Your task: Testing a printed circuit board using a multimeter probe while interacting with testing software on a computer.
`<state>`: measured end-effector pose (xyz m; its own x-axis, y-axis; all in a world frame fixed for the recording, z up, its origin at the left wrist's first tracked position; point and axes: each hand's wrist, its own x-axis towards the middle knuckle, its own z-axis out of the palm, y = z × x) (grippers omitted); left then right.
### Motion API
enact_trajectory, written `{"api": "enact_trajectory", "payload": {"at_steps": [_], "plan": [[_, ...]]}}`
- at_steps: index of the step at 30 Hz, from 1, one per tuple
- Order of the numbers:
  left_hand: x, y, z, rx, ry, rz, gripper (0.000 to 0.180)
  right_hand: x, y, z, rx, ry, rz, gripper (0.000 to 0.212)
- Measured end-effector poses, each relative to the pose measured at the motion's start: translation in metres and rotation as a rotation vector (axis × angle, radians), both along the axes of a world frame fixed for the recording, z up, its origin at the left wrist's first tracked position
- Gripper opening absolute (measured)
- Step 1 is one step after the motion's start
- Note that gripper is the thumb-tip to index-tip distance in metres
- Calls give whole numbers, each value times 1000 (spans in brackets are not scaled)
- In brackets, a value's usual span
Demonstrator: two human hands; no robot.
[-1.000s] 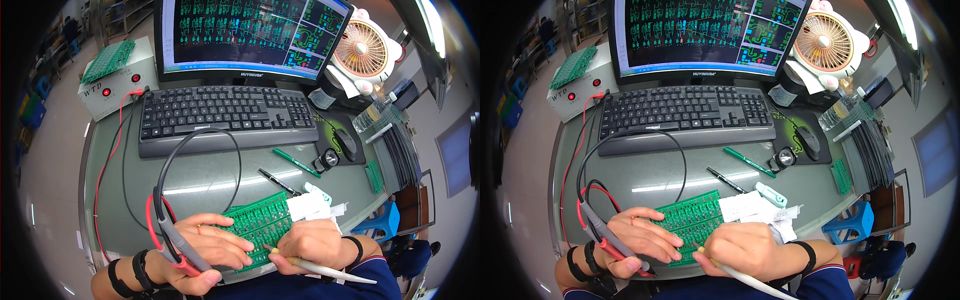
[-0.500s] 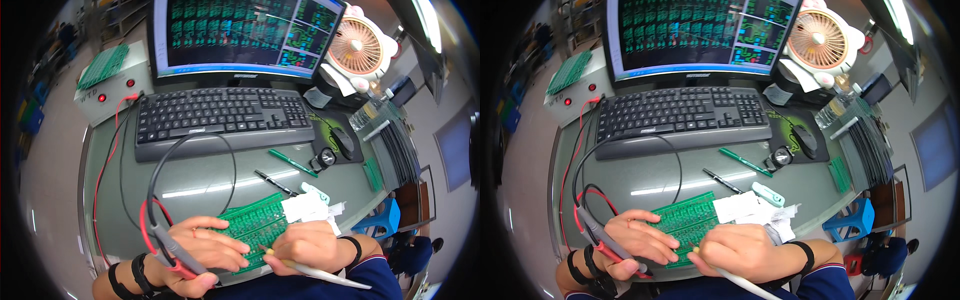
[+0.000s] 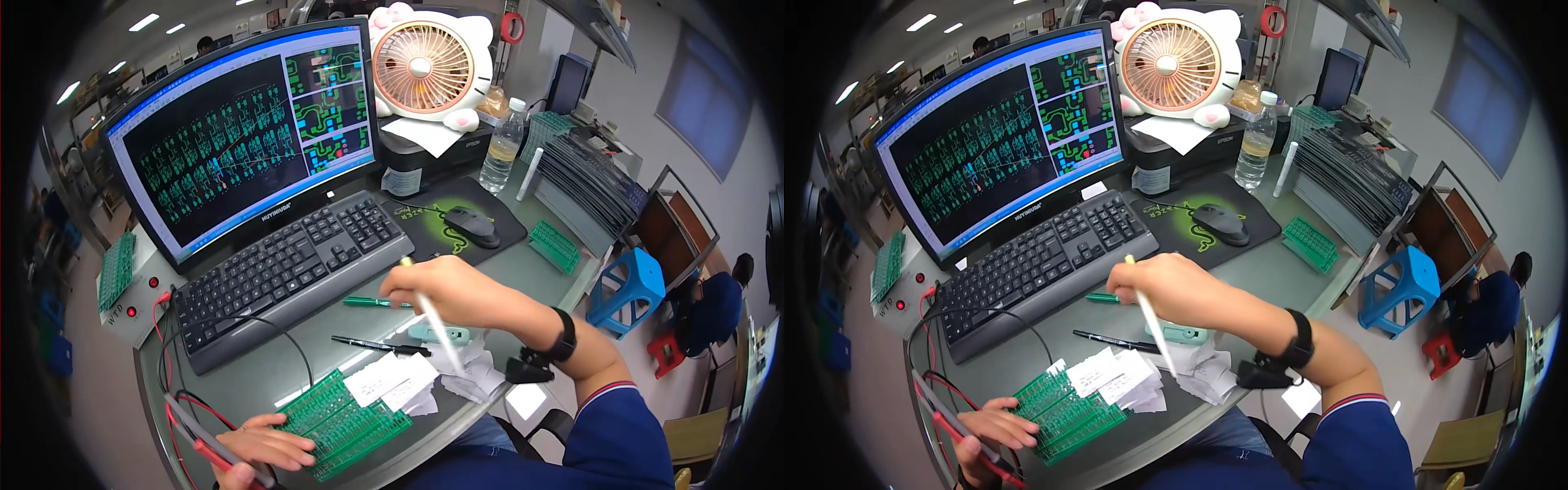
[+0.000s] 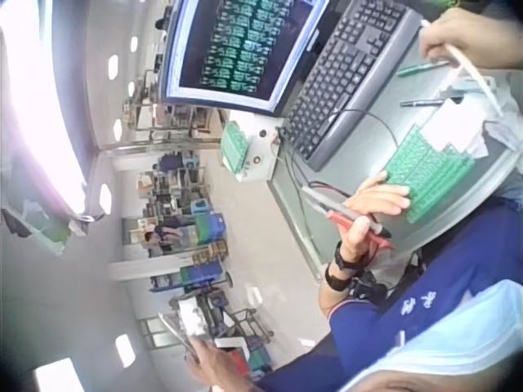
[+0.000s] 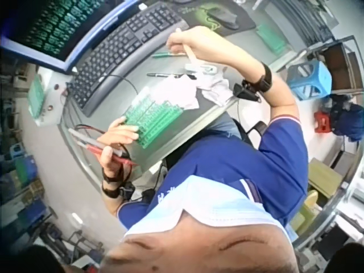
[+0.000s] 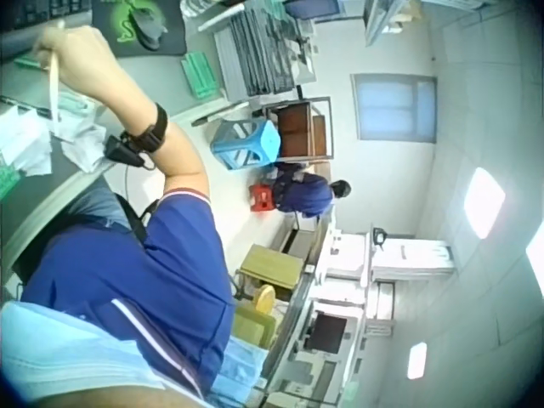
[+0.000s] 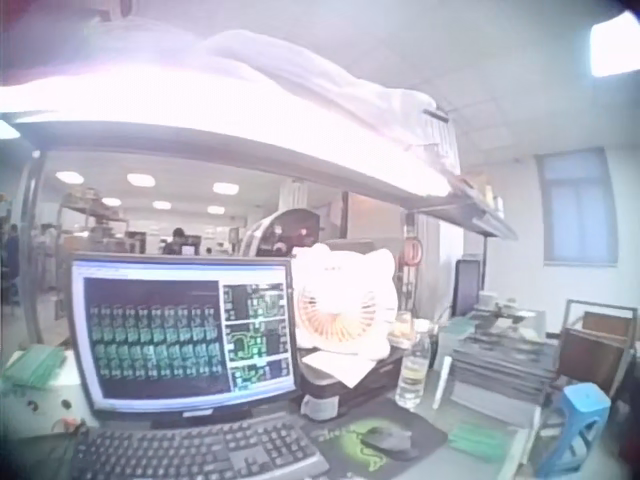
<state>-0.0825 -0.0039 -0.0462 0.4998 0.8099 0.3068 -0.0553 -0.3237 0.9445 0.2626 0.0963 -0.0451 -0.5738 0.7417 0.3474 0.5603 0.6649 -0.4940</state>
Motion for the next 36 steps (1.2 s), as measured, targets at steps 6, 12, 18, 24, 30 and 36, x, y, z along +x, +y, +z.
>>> {"api": "enact_trajectory", "payload": {"at_steps": [6, 12, 18, 24, 30, 36], "plan": [[-1, 13, -13, -175, -434, 189, 40, -14, 19, -37, 262, -741, -154, 13], [-16, 3, 16, -530, -599, 284, 17, 9, 29, 5, 290, -456, -18, 36], [2, 7, 35, -481, -282, 203, 39, -60, -12, 78, -762, 695, 362, 24], [18, 4, 40, -438, -68, 21, 37, -105, -44, 64, -711, 697, 292, 25], [1, 3, 22, -437, -230, -65, 37, -107, -46, 61, -684, 829, 327, 15], [-10, 9, 12, -591, -392, -17, 37, -90, -65, 43, -657, 640, 253, 18]]}}
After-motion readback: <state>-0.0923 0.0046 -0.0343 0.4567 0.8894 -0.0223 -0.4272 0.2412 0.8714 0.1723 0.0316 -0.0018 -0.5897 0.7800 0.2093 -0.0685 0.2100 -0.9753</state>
